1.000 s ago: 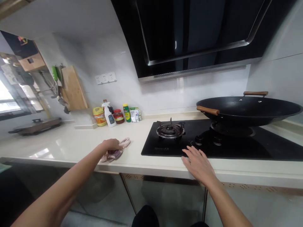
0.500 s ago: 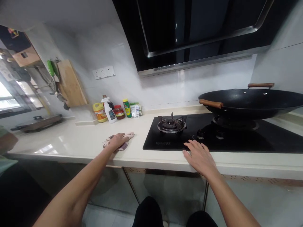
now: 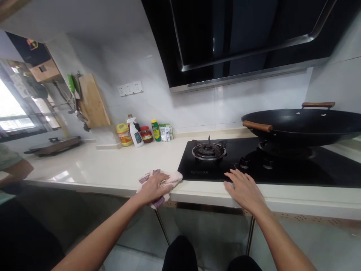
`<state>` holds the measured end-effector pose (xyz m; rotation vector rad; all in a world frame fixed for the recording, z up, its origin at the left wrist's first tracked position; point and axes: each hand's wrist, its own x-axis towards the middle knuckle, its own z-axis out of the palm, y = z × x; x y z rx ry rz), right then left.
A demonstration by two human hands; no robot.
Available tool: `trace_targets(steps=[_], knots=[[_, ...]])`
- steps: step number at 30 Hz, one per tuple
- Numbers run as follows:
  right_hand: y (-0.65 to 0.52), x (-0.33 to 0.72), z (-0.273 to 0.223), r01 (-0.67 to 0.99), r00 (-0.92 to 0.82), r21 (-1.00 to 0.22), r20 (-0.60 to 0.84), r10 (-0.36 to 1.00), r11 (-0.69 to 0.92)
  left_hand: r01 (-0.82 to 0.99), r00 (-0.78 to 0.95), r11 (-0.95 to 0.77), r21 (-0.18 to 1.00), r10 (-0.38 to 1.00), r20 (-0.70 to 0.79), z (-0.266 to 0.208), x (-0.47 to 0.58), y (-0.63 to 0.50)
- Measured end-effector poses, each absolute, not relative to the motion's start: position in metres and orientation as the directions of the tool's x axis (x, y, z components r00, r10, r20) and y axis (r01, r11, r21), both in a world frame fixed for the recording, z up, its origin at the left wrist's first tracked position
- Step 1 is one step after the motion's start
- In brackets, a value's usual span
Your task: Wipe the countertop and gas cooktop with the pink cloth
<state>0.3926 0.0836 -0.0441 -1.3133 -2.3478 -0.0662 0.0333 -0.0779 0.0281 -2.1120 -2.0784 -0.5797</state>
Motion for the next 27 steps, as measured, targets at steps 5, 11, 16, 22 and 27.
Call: trace_targets(steps=[5, 11, 16, 22, 27], knots=[[0.084, 0.395, -0.044, 0.825, -0.449, -0.175, 0.376, 0.811, 0.538, 0.97, -0.228, 0.195, 0.141, 0.934, 0.275, 0.037, 0.008, -0.087], [0.085, 0.395, -0.045, 0.821, -0.461, -0.166, 0.37, 0.807, 0.546, 0.828, -0.56, 0.543, 0.136, 0.803, 0.205, 0.06, -0.044, -0.077], [0.087, 0.393, -0.049, 0.824, -0.441, -0.17, 0.405, 0.801, 0.54, 0.78, -0.626, 0.612, 0.132, 0.759, 0.18, 0.06, -0.055, -0.076], [0.088, 0.39, -0.05, 0.826, -0.411, -0.204, 0.42, 0.809, 0.526, 0.879, -0.478, 0.459, 0.131, 0.845, 0.242, 0.044, 0.011, -0.067], [0.087, 0.392, -0.05, 0.823, -0.433, -0.189, 0.403, 0.806, 0.536, 0.954, -0.296, 0.25, 0.166, 0.878, 0.377, 0.023, 0.071, -0.062]])
